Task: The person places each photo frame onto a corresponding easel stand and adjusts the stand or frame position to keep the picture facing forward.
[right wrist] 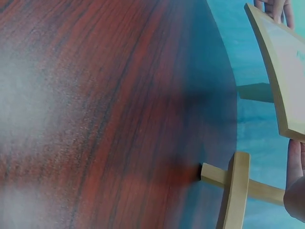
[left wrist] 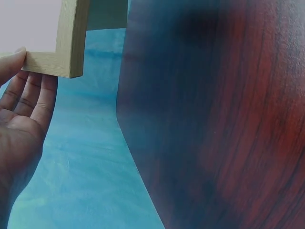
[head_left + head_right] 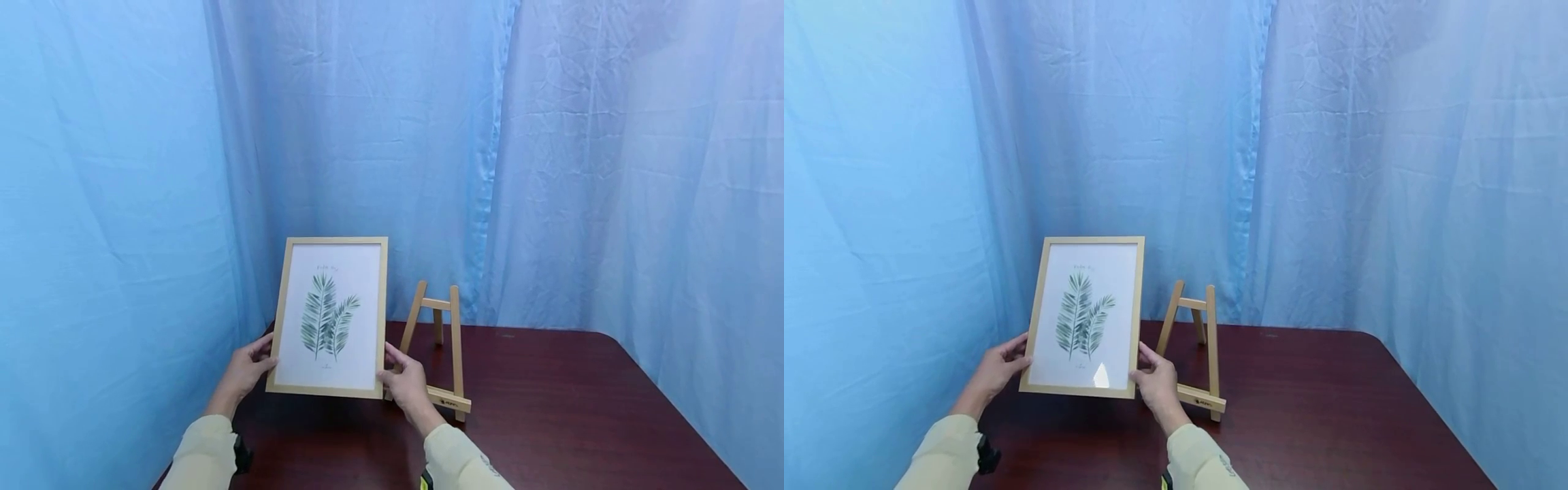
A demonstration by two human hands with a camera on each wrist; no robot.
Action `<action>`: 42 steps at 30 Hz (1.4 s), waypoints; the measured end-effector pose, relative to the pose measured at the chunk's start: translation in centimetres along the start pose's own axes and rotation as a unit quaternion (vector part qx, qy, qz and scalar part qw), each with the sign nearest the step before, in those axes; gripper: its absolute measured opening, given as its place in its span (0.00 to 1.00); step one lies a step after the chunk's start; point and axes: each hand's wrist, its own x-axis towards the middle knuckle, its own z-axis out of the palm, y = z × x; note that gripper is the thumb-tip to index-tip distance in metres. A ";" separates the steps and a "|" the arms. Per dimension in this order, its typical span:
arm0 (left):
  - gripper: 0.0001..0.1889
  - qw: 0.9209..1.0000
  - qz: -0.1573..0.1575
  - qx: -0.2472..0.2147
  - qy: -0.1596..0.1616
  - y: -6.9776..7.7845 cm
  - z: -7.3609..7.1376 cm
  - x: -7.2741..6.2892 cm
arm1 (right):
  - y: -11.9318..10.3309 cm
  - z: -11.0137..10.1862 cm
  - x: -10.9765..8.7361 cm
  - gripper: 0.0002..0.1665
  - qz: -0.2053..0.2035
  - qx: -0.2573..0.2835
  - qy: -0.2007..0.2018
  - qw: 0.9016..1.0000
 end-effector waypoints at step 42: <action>0.26 0.998 0.036 -0.036 0.027 4.4 3.2 2.6 | -2.2 -4.6 0.9 0.32 -0.070 -0.040 0.043 0.996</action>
